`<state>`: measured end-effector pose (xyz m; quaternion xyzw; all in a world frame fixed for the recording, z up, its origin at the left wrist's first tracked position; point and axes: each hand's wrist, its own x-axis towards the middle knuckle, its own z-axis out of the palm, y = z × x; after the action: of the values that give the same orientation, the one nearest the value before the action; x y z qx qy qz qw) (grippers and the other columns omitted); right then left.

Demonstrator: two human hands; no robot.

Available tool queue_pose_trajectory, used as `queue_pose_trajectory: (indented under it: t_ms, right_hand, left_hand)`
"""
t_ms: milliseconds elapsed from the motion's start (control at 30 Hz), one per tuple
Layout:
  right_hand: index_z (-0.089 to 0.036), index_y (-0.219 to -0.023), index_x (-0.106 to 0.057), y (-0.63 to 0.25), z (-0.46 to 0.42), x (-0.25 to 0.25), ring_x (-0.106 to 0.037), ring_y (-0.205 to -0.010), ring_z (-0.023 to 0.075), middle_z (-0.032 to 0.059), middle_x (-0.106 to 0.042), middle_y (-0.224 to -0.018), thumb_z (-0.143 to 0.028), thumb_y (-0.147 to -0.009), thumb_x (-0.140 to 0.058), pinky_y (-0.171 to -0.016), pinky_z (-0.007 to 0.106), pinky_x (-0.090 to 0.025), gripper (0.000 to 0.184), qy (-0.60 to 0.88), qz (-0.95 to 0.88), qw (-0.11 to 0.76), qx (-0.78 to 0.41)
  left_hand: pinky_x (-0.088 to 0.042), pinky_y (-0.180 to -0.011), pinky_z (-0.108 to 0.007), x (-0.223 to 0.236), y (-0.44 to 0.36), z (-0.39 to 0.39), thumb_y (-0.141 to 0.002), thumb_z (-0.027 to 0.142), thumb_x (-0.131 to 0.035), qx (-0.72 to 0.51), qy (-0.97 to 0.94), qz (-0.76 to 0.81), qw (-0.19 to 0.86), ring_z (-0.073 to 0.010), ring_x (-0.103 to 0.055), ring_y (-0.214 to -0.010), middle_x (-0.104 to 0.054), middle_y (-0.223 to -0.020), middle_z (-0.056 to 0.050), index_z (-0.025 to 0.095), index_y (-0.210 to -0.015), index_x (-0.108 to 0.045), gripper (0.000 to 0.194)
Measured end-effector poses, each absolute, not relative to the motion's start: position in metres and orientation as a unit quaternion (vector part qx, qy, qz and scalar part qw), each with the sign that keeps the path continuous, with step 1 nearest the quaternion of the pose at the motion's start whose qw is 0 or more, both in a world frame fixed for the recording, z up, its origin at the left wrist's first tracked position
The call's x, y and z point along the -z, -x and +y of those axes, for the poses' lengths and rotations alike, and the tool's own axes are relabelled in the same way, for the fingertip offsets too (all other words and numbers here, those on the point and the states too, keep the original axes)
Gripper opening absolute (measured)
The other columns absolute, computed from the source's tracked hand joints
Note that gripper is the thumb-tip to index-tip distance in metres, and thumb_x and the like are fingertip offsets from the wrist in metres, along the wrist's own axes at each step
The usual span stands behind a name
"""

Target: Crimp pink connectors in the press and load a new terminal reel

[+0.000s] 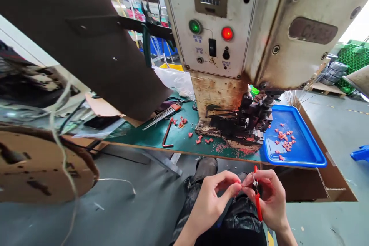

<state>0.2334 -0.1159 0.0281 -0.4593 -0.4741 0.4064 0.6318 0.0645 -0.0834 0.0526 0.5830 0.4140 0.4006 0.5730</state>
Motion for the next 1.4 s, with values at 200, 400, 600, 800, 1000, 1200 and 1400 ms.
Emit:
queue_pose_trajectory:
  t_ms: [200, 400, 600, 800, 1000, 1200, 1400]
  right_hand:
    - [-0.024, -0.091, -0.063, -0.255, -0.116, -0.034, -0.07, -0.071, 0.0174, -0.0012, -0.073, -0.076, -0.024, -0.078, -0.092, -0.068, 0.03, -0.058, 0.032, 0.415, -0.419, 0.659, -0.466]
    - [-0.021, -0.09, -0.063, -0.273, -0.108, -0.025, -0.058, -0.056, 0.0132, -0.0031, -0.068, -0.065, -0.029, -0.062, -0.097, -0.054, 0.023, -0.049, 0.045, 0.393, -0.289, 0.597, -0.636]
    - [-0.023, -0.09, -0.059, -0.273, -0.111, -0.011, -0.059, -0.056, 0.013, -0.0047, -0.066, -0.063, -0.032, -0.064, -0.096, -0.054, 0.023, -0.05, 0.046, 0.402, -0.277, 0.661, -0.57]
    - [-0.027, -0.097, -0.067, -0.292, -0.129, -0.022, -0.072, -0.069, 0.0191, 0.0017, -0.078, -0.08, -0.01, -0.084, -0.08, -0.064, 0.033, -0.059, 0.025, 0.407, -0.537, 0.647, -0.357]
    - [-0.032, -0.11, -0.071, -0.318, -0.131, -0.029, -0.073, -0.068, 0.0211, 0.0021, -0.084, -0.087, 0.002, -0.085, -0.069, -0.065, 0.038, -0.059, 0.042, 0.365, -0.665, 0.608, -0.236]
    - [-0.028, -0.113, -0.063, -0.334, -0.151, -0.002, -0.068, -0.07, 0.0176, 0.0053, -0.081, -0.096, -0.039, -0.086, -0.087, -0.065, 0.031, -0.055, 0.037, 0.508, -0.427, 0.688, -0.294]
    - [-0.026, -0.101, -0.057, -0.34, -0.184, 0.041, -0.061, -0.069, 0.0171, 0.0002, -0.073, -0.082, -0.076, -0.075, -0.081, -0.065, 0.028, -0.049, 0.061, 0.533, -0.371, 0.638, -0.413]
  left_hand:
    - [-0.049, -0.062, -0.02, -0.065, -0.088, -0.085, -0.095, 0.024, -0.063, -0.347, -0.676, 0.419, 0.497, -0.0141, -0.063, -0.065, -0.073, -0.072, -0.001, 0.018, -0.082, -0.072, 0.017]
    - [-0.051, -0.068, -0.021, -0.054, -0.093, -0.076, -0.099, 0.011, -0.055, -0.36, -0.804, 0.257, 0.397, -0.0151, -0.066, -0.071, -0.076, -0.083, -0.005, 0.018, -0.094, -0.074, 0.021]
    - [-0.056, -0.076, -0.027, -0.039, -0.102, -0.072, -0.102, 0.031, -0.061, -0.352, -0.727, 0.312, 0.5, -0.0176, -0.07, -0.075, -0.078, -0.083, -0.007, 0.018, -0.094, -0.078, 0.023]
    - [-0.055, -0.065, -0.027, -0.043, -0.118, -0.064, -0.077, 0.066, -0.083, -0.296, -0.51, 0.345, 0.73, -0.0145, -0.063, -0.06, -0.071, -0.067, -0.003, 0.015, -0.076, -0.072, 0.052]
    - [-0.055, -0.065, -0.027, -0.053, -0.131, -0.06, -0.065, 0.047, -0.096, -0.256, -0.447, 0.314, 0.797, -0.0142, -0.065, -0.062, -0.074, -0.072, -0.003, 0.015, -0.078, -0.072, 0.042]
    - [-0.059, -0.076, -0.028, -0.065, -0.161, -0.053, -0.067, 0.035, -0.093, -0.318, -0.485, 0.346, 0.738, -0.0168, -0.07, -0.076, -0.076, -0.079, -0.003, 0.016, -0.078, -0.073, 0.03]
    - [-0.06, -0.071, -0.028, -0.062, -0.208, -0.043, -0.068, 0.032, -0.091, -0.325, -0.489, 0.332, 0.738, -0.0175, -0.071, -0.073, -0.08, -0.083, -0.007, 0.015, -0.075, -0.073, 0.026]
